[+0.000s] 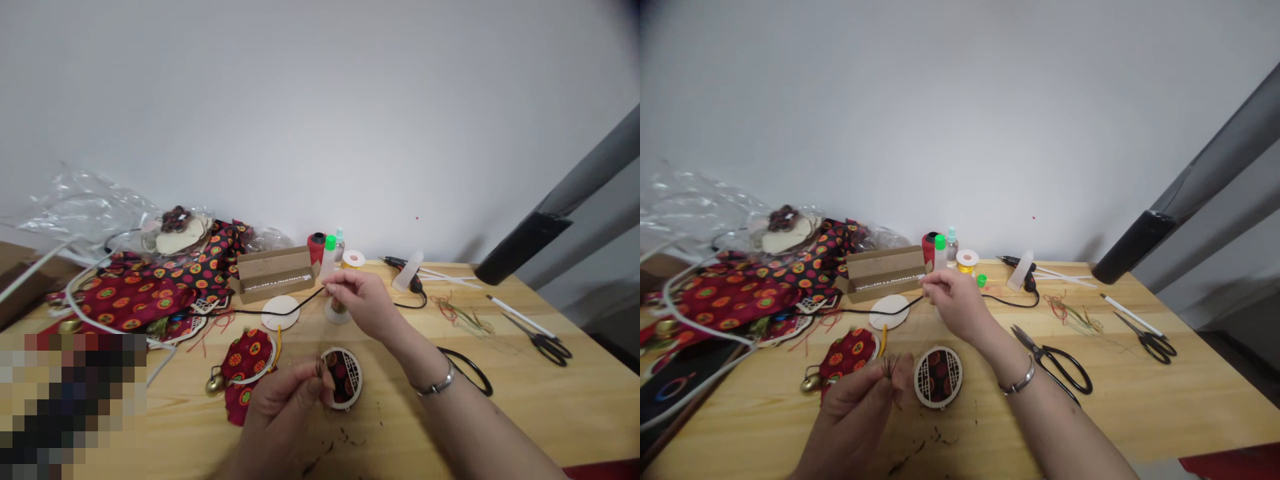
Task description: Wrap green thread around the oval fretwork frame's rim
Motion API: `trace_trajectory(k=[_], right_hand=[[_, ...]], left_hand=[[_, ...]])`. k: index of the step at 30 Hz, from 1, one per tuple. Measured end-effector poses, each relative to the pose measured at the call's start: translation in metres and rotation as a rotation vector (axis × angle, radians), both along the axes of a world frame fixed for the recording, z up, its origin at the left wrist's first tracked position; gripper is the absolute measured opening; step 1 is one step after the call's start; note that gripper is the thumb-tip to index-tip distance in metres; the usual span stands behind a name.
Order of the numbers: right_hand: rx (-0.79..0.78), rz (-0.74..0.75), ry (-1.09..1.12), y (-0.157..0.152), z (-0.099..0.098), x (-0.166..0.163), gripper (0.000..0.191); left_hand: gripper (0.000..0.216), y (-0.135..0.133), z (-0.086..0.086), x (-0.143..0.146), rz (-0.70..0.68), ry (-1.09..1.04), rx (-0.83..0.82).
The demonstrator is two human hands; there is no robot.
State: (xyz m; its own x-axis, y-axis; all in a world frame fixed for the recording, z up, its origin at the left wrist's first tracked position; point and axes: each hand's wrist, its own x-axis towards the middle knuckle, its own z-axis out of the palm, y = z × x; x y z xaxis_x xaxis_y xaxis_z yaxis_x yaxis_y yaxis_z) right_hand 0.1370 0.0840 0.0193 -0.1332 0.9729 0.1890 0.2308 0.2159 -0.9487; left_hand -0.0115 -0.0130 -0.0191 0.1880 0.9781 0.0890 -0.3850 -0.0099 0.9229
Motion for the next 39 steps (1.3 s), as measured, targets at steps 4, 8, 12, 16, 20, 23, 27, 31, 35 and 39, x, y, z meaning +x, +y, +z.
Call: trace_trajectory(k=[4, 8, 12, 16, 20, 23, 27, 31, 35, 39], right_hand=[[-0.009, -0.022, 0.044, 0.013, 0.011, 0.001, 0.013], [-0.009, -0.045, 0.095, 0.020, 0.017, 0.006, 0.013], [-0.013, -0.083, 0.152, 0.023, 0.014, 0.017, 0.019], [-0.023, -0.119, 0.185, 0.019, 0.010, 0.025, 0.025], [-0.002, -0.120, 0.197, 0.008, 0.017, 0.023, 0.028], [0.025, -0.059, 0.180, 0.003, 0.027, 0.016, 0.031], [0.106, -0.051, 0.161, 0.004, 0.039, 0.013, 0.027], [0.199, -0.129, 0.161, 0.012, 0.051, 0.019, 0.023], [0.284, -0.208, 0.199, 0.018, 0.070, 0.030, 0.022], [0.436, -0.290, 0.224, 0.015, 0.093, 0.044, 0.017]], left_hand=[[0.021, 0.001, 0.000, 0.002, 0.046, -0.017, -0.054], [0.022, 0.002, 0.004, 0.003, 0.114, -0.059, -0.116], [0.024, 0.005, 0.005, 0.001, 0.162, -0.084, -0.158], [0.025, 0.006, 0.004, -0.001, 0.200, -0.099, -0.163], [0.026, 0.005, 0.005, 0.000, 0.201, -0.090, -0.204], [0.028, 0.004, 0.008, 0.001, 0.200, -0.076, -0.220], [0.028, 0.003, 0.008, -0.001, 0.208, -0.073, -0.201], [0.022, 0.002, 0.007, -0.003, 0.199, -0.087, -0.181], [0.021, 0.001, 0.005, -0.005, 0.187, -0.106, -0.174], [0.024, 0.001, 0.005, -0.007, 0.228, -0.056, -0.175]])
